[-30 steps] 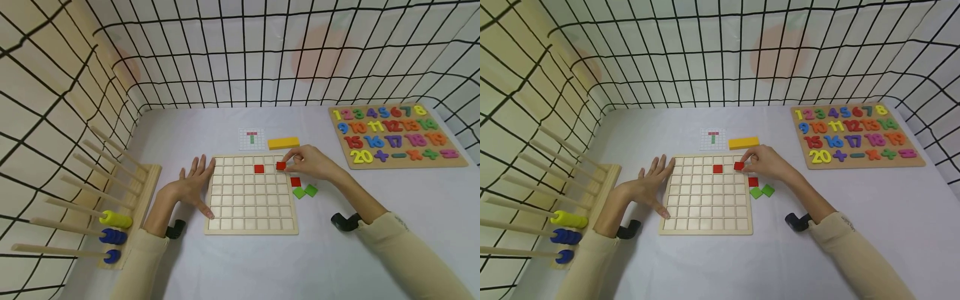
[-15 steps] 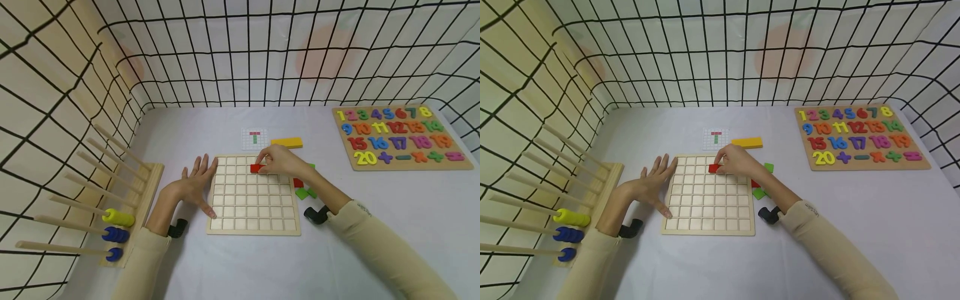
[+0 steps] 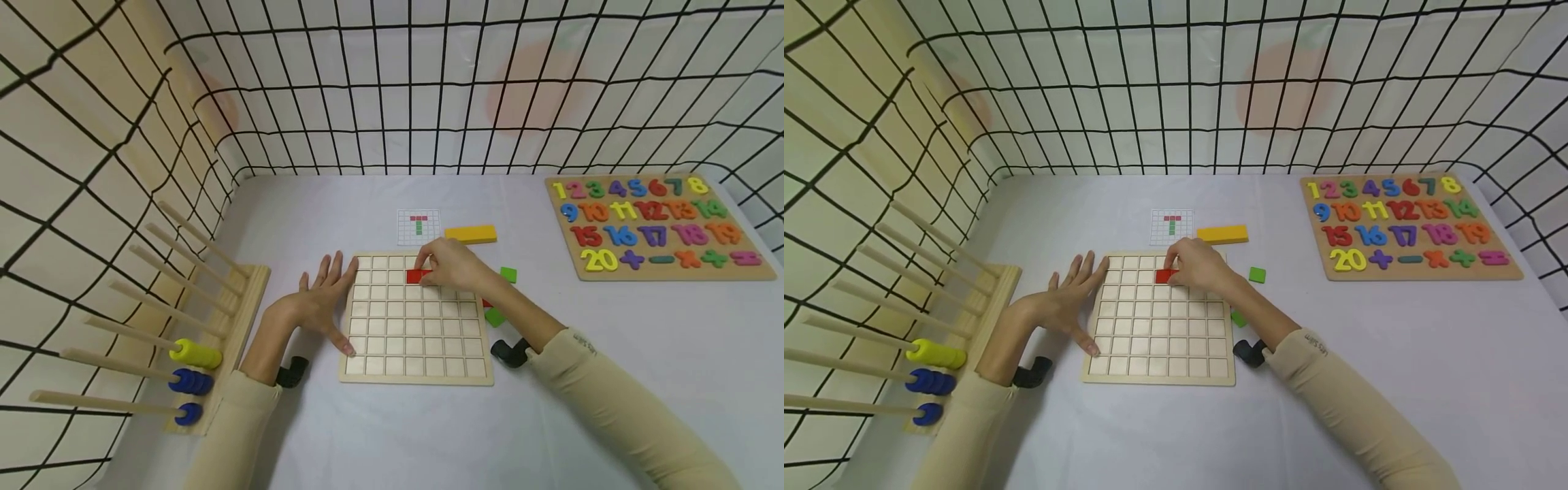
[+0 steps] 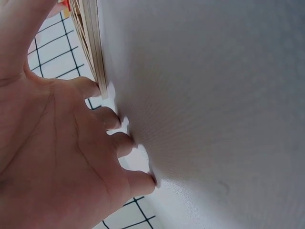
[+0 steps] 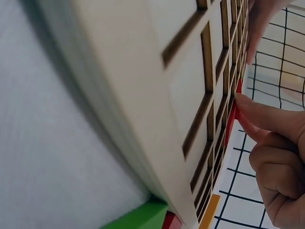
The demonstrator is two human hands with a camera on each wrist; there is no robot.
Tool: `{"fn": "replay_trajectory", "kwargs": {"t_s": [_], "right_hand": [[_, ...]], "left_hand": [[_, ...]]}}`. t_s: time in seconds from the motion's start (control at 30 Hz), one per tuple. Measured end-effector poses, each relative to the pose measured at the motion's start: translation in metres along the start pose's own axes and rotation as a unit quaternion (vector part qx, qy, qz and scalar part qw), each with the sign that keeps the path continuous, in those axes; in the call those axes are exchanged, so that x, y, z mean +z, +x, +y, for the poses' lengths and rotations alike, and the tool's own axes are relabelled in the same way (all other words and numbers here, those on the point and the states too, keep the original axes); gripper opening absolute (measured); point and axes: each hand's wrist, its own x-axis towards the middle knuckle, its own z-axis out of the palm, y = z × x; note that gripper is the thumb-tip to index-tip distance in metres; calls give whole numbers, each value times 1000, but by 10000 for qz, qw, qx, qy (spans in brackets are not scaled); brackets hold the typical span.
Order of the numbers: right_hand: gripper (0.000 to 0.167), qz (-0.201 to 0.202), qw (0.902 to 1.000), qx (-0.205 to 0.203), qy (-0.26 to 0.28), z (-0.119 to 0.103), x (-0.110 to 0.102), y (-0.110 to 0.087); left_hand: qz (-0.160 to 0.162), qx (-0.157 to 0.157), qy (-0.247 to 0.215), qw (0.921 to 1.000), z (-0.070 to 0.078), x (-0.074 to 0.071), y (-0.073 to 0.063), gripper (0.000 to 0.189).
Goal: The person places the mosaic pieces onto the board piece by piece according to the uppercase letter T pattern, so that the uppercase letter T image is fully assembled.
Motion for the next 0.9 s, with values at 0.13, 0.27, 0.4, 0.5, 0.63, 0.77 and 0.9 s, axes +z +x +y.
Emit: {"fn": "replay_trajectory", "kwargs": {"t_s": [0.13, 0.27, 0.4, 0.5, 0.63, 0.77, 0.9], "right_hand": [[23, 70, 9999, -84, 65, -1, -1, 1], [21, 65, 9993, 71, 351, 0, -1, 2], [25, 22, 9978, 256, 616, 3, -3, 2], [27, -6, 9973, 216, 696, 6, -4, 0], [27, 91, 9962, 173, 853, 13, -9, -5], [28, 316, 9953, 344, 849, 24, -19, -20], [31, 498, 9948, 571, 683, 40, -34, -39]], "left_hand": [[14, -24, 44, 10000, 1, 0, 1, 163], [23, -48, 63, 10000, 1, 0, 1, 163], [15, -35, 13, 10000, 1, 1, 2, 163], [11, -1, -1, 10000, 1, 0, 3, 163], [16, 3, 39, 10000, 1, -1, 3, 162], [-6, 14, 25, 10000, 1, -1, 2, 163], [-8, 10, -4, 10000, 1, 0, 1, 163]]}}
